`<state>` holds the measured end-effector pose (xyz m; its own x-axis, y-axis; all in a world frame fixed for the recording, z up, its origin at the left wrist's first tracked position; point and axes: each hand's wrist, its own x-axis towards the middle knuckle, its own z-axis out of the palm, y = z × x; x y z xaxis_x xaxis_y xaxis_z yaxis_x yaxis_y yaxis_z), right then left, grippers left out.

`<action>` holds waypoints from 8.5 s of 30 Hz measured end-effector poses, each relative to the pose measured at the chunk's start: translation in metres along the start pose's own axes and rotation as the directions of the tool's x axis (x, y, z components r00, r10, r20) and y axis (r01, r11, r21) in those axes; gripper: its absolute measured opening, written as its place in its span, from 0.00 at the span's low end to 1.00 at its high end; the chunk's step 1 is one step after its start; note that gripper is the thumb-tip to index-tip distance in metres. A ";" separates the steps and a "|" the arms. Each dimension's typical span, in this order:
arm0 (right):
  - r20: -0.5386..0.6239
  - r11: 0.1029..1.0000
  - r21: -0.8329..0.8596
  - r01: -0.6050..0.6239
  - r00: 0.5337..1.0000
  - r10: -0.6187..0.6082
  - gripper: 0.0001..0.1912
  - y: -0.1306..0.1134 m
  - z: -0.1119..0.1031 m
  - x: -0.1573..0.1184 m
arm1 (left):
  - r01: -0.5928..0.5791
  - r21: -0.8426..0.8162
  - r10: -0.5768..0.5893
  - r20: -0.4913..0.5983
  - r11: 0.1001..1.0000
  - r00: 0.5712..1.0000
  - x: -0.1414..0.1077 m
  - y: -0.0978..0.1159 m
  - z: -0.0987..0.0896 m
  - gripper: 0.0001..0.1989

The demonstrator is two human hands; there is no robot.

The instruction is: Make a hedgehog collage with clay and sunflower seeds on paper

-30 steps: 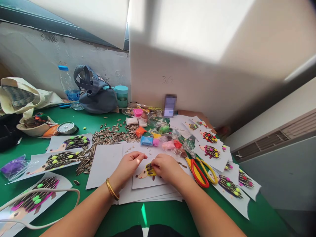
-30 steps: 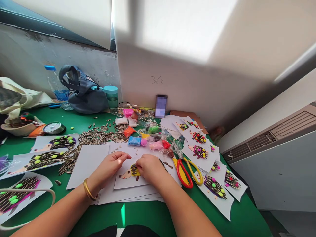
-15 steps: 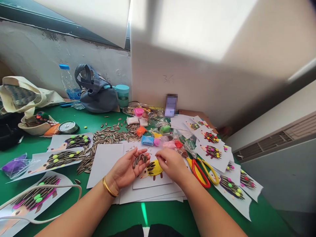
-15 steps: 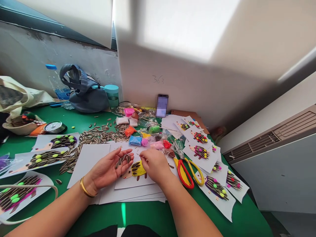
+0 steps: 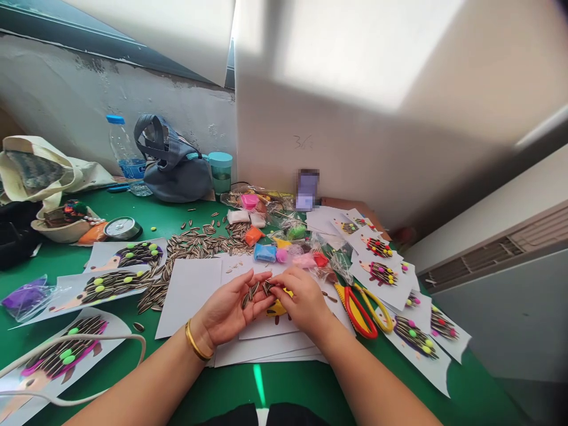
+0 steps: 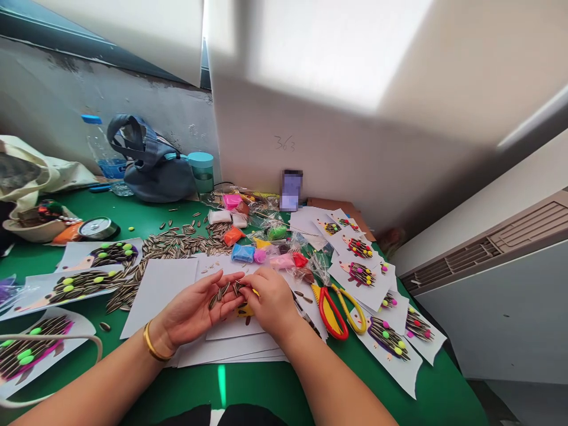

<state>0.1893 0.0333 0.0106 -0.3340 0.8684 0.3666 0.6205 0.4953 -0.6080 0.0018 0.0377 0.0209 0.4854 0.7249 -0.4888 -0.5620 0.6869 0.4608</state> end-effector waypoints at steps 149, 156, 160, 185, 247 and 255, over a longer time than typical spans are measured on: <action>0.284 0.939 -0.020 -0.343 0.899 0.334 0.06 0.017 -0.023 -0.010 | -0.227 0.970 0.604 0.131 0.084 0.786 0.026 0.006 -0.023 0.19; 0.287 0.953 -0.031 -0.301 0.911 0.297 0.07 0.018 -0.010 -0.017 | -0.235 0.968 0.597 0.141 0.083 0.790 0.029 0.005 -0.023 0.19; 0.287 0.960 -0.060 -0.273 0.916 0.278 0.08 0.013 -0.006 -0.016 | -0.238 0.968 0.591 0.144 0.083 0.793 0.029 0.005 -0.024 0.19; 0.263 0.961 -0.232 -0.148 0.942 0.208 0.08 0.006 0.004 -0.013 | -0.247 0.967 0.594 0.164 0.061 0.788 0.029 0.004 -0.025 0.20; -0.038 0.988 0.063 0.139 0.990 -0.137 0.06 0.001 -0.001 -0.017 | -0.370 0.907 0.320 0.418 -0.200 0.851 -0.004 -0.022 0.003 0.21; -0.053 0.995 0.086 0.048 0.998 -0.044 0.05 0.011 -0.003 -0.014 | 0.202 0.846 0.517 0.098 -0.493 0.851 -0.006 0.033 -0.019 0.10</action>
<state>0.2028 0.0267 0.0010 -0.3232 0.8433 0.4295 0.5399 0.5371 -0.6481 -0.0326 0.0552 0.0246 0.1879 0.9765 -0.1051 0.9420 -0.1489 0.3007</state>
